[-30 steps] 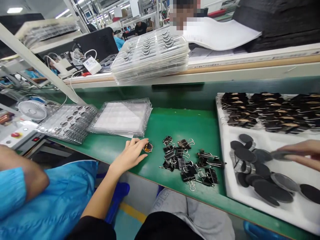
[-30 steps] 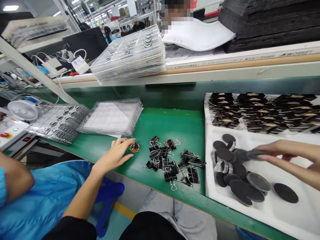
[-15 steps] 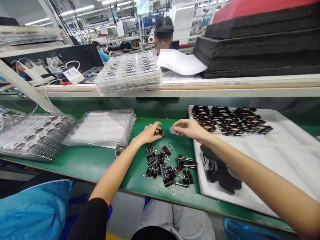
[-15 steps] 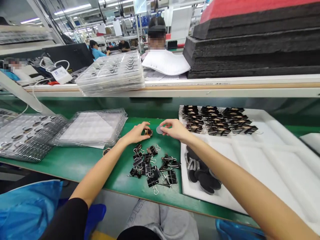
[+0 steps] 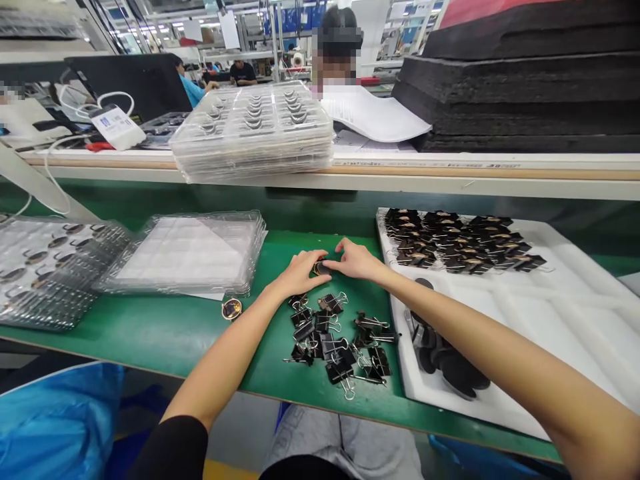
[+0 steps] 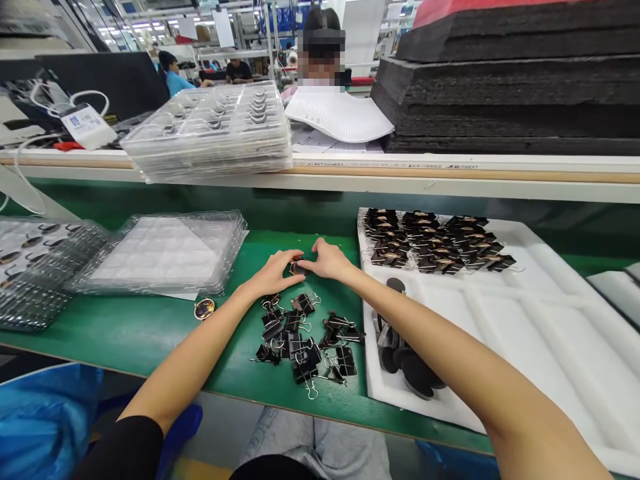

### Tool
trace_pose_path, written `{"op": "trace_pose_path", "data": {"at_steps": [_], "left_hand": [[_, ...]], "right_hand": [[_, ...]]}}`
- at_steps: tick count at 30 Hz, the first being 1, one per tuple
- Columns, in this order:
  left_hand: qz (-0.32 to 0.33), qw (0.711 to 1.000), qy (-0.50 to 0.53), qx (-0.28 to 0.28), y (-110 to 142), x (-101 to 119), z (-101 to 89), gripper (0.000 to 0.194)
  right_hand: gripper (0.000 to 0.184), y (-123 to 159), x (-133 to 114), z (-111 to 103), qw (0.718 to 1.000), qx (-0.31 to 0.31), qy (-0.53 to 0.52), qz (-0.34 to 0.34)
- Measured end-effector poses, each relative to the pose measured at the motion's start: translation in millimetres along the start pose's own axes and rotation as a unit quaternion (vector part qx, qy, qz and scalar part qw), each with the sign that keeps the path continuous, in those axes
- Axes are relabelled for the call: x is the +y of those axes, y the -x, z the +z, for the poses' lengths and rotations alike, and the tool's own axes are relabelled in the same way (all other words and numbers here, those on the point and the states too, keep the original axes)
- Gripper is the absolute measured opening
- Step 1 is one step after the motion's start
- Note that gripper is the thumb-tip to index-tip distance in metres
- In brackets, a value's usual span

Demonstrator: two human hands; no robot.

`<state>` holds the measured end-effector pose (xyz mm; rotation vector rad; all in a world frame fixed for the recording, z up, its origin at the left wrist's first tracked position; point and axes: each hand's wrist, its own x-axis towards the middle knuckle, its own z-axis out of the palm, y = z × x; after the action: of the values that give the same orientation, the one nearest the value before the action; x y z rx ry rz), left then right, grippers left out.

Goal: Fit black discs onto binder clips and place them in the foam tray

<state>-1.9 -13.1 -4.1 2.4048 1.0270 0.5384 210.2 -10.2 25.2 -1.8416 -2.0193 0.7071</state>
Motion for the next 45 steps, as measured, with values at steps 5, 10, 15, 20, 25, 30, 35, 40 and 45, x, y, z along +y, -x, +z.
{"op": "trace_pose_path", "data": {"at_steps": [5, 10, 15, 20, 25, 30, 35, 40, 45], "left_hand": [[0.023, 1.000, 0.007, 0.015, 0.7, -1.3, 1.4, 0.042], [0.003, 0.999, 0.038, 0.022, -0.4, -6.2, 3.8, 0.054], [-0.011, 0.998, 0.044, 0.034, 0.4, -4.4, 5.7, 0.044], [-0.009, 0.999, 0.026, 0.042, 0.0, -3.6, 8.3, 0.033], [-0.024, 0.998, 0.036, 0.036, -0.9, -3.1, 7.6, 0.037], [-0.024, 0.999, 0.034, 0.012, -0.6, 0.6, 2.5, 0.046], [-0.037, 0.999, 0.035, 0.009, -0.1, 2.5, 0.8, 0.042], [-0.037, 0.999, 0.031, 0.002, 0.2, 3.9, -0.1, 0.040], [-0.040, 0.998, 0.038, 0.000, -1.2, 1.9, 1.8, 0.041]], "right_hand": [[0.012, 7.3, -3.7, -6.2, 0.999, -0.049, -0.004, -0.001], [0.009, 10.2, -6.0, 2.9, 0.998, -0.039, -0.012, -0.043], [0.020, 29.8, -9.7, -10.1, 0.998, -0.044, 0.009, -0.052], [0.019, 57.0, -13.7, -22.2, 0.983, -0.172, 0.036, -0.054], [0.015, 45.8, 4.5, -27.1, 0.995, -0.054, 0.057, 0.065], [0.027, 23.4, 12.9, -32.5, 0.992, -0.015, 0.025, 0.121], [0.043, 1.8, 1.4, -11.7, 0.986, 0.154, 0.041, 0.058], [0.052, -12.9, 6.3, 11.6, 0.977, 0.134, 0.077, 0.149], [0.052, -11.9, 21.3, 20.9, 0.971, 0.154, 0.114, 0.146]]}}
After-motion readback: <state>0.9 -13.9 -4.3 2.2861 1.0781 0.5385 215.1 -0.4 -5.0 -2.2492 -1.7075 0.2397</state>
